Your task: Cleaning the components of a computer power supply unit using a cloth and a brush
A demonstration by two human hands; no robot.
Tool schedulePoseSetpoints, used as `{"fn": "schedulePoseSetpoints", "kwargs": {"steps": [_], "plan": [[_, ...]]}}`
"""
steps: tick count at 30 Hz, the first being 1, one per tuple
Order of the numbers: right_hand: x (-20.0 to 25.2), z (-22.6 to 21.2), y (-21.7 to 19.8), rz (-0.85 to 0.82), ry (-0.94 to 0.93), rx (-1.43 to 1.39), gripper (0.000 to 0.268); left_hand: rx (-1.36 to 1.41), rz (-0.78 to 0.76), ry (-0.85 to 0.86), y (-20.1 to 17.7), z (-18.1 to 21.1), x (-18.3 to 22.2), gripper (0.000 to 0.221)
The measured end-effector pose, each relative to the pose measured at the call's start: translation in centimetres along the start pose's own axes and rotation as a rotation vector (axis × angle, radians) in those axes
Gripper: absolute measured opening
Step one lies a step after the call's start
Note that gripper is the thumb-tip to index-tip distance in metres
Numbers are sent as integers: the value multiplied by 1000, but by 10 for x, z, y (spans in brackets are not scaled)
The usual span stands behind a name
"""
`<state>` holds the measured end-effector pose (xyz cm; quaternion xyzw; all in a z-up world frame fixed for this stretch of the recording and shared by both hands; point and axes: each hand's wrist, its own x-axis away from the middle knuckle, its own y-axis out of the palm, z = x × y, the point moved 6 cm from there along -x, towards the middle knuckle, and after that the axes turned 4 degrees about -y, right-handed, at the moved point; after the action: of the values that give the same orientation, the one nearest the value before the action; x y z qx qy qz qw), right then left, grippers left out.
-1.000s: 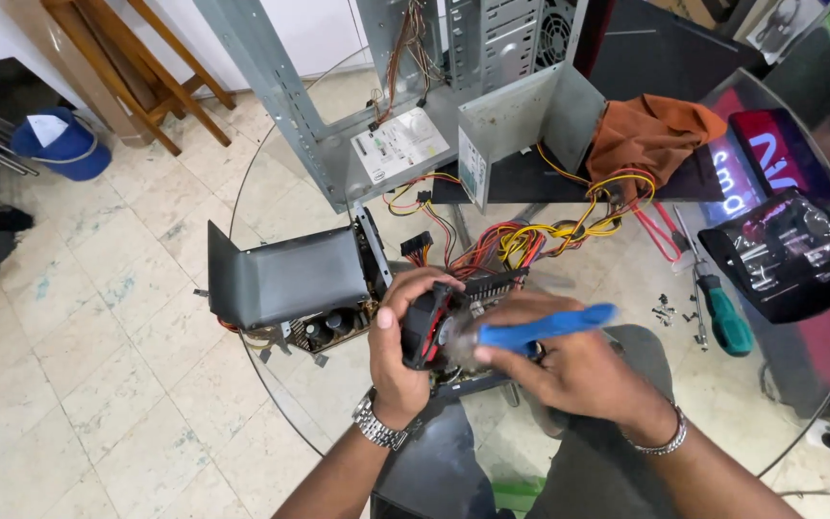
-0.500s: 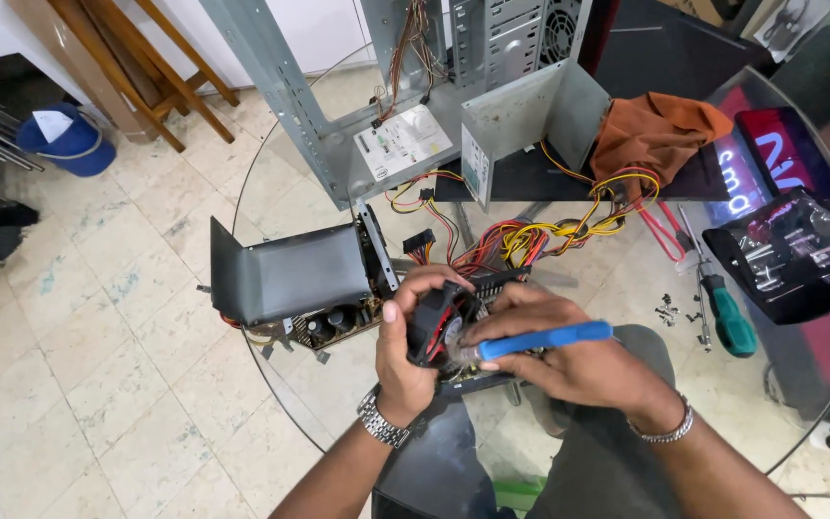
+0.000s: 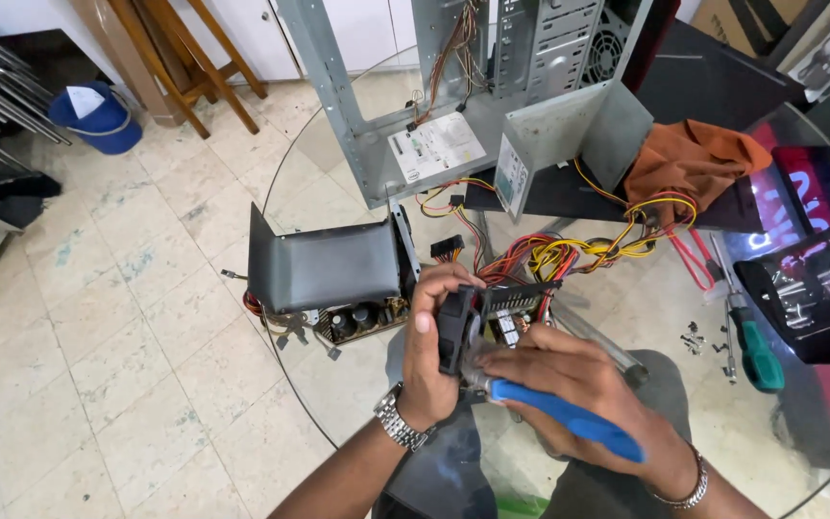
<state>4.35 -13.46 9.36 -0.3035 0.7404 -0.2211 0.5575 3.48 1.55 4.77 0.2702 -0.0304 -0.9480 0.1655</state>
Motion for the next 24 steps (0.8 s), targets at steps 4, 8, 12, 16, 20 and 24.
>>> {"fn": "schedulePoseSetpoints", "kwargs": {"steps": [4,8,12,16,20,24], "plan": [[2,2,4,86,239,-198,29,-46,-5,100,2,14,2,53],[-4,16,-1,34,311,-361,28,35,-41,166,3,16,2,54],[4,19,-2,73,410,-153,31,-30,-10,113,-1,10,-5,58],[7,20,-22,207,359,-217,27,83,21,80,-5,4,-1,59],[3,15,-7,60,300,-250,31,48,18,101,-1,11,-4,61],[-2,-1,-7,36,6,139,25,-23,6,85,-3,7,-2,60]]}}
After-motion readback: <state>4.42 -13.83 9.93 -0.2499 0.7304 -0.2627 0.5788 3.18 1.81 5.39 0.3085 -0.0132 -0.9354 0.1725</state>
